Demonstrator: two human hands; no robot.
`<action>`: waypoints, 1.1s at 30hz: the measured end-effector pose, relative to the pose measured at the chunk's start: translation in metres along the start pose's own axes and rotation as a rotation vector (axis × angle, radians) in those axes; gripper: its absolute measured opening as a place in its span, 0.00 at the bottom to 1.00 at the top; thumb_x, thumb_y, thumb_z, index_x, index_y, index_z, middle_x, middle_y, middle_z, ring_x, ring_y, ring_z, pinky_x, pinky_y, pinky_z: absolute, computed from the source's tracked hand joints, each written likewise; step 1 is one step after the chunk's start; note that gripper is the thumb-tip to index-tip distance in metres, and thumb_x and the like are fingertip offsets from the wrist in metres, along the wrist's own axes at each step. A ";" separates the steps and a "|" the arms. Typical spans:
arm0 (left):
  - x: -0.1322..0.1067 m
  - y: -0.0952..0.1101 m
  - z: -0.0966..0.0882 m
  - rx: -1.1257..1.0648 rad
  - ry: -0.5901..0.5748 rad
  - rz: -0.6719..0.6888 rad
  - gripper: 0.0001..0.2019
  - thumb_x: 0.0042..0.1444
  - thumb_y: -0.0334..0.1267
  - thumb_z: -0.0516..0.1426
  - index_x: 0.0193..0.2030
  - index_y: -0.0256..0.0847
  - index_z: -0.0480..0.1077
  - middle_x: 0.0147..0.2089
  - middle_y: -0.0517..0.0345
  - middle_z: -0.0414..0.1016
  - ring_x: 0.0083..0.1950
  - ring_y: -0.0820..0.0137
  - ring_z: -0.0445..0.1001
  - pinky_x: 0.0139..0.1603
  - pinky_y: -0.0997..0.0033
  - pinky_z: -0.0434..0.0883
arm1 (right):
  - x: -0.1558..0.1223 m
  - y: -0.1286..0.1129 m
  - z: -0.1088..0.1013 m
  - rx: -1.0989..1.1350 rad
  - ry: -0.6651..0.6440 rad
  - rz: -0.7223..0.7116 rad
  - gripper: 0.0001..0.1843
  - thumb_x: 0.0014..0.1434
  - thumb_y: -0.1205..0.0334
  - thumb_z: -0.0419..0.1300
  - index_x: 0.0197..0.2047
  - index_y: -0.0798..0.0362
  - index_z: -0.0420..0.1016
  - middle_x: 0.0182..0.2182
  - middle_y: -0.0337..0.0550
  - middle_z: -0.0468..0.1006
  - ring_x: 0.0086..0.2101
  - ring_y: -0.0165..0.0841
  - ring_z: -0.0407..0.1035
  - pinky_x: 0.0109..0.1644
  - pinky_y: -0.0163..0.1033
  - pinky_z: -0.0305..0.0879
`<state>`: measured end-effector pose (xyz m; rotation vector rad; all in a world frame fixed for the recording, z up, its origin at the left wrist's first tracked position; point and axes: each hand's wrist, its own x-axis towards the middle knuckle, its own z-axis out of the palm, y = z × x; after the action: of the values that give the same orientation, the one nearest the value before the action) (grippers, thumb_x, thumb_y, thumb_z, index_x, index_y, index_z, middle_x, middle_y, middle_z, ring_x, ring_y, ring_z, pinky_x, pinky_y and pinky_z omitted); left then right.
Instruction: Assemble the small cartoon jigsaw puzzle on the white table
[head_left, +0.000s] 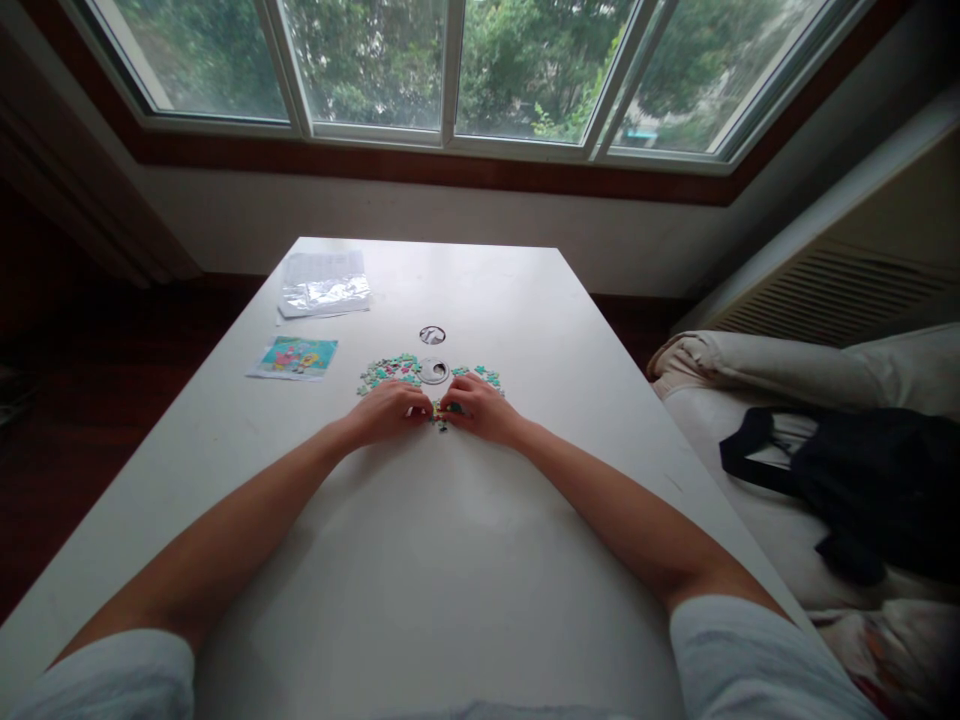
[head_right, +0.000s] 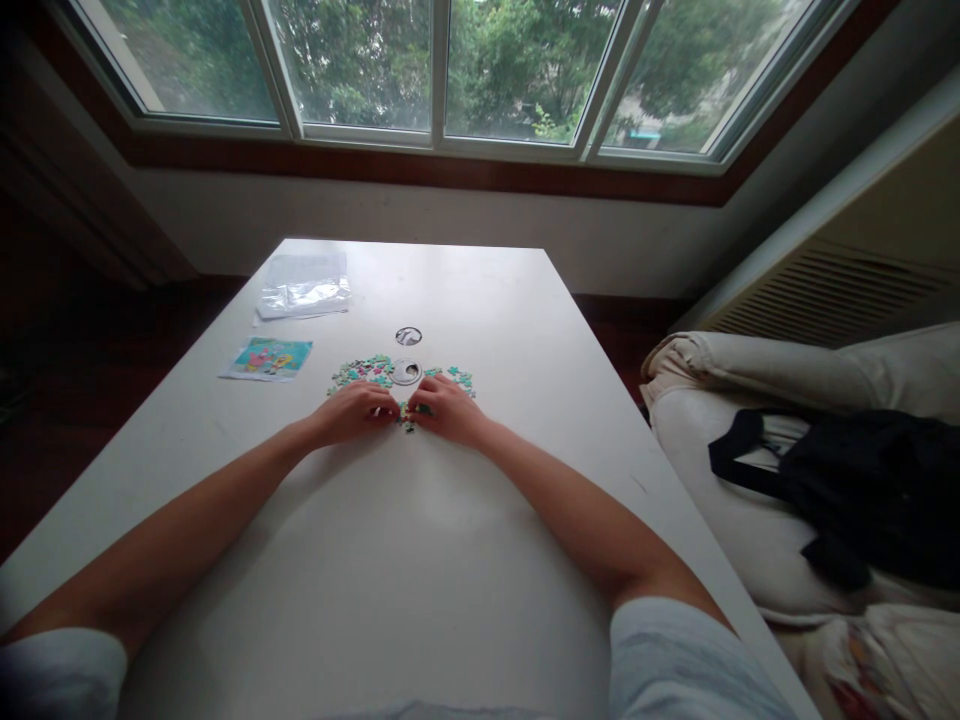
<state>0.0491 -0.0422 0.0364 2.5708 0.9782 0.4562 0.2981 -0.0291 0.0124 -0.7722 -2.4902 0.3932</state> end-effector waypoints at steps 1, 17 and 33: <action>-0.001 -0.003 -0.002 0.023 -0.024 0.025 0.11 0.61 0.34 0.57 0.40 0.48 0.82 0.33 0.56 0.80 0.36 0.68 0.75 0.43 0.71 0.65 | 0.000 -0.001 -0.001 0.001 0.001 -0.001 0.06 0.66 0.57 0.64 0.41 0.49 0.80 0.40 0.47 0.76 0.43 0.40 0.66 0.49 0.44 0.63; -0.009 -0.016 -0.006 -0.075 -0.006 0.026 0.11 0.62 0.41 0.59 0.43 0.49 0.84 0.28 0.58 0.80 0.28 0.73 0.72 0.35 0.75 0.63 | 0.000 0.000 0.001 0.007 -0.002 -0.001 0.07 0.66 0.56 0.64 0.42 0.50 0.79 0.41 0.47 0.77 0.43 0.39 0.66 0.49 0.43 0.63; -0.010 -0.016 -0.011 0.161 -0.026 0.107 0.11 0.63 0.38 0.58 0.44 0.50 0.84 0.28 0.59 0.79 0.30 0.72 0.74 0.36 0.73 0.62 | -0.001 0.001 0.001 0.017 0.003 -0.008 0.07 0.66 0.55 0.64 0.42 0.50 0.79 0.41 0.47 0.76 0.43 0.39 0.66 0.50 0.44 0.63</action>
<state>0.0283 -0.0358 0.0381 2.7760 0.9058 0.3847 0.2986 -0.0290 0.0113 -0.7547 -2.4833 0.4099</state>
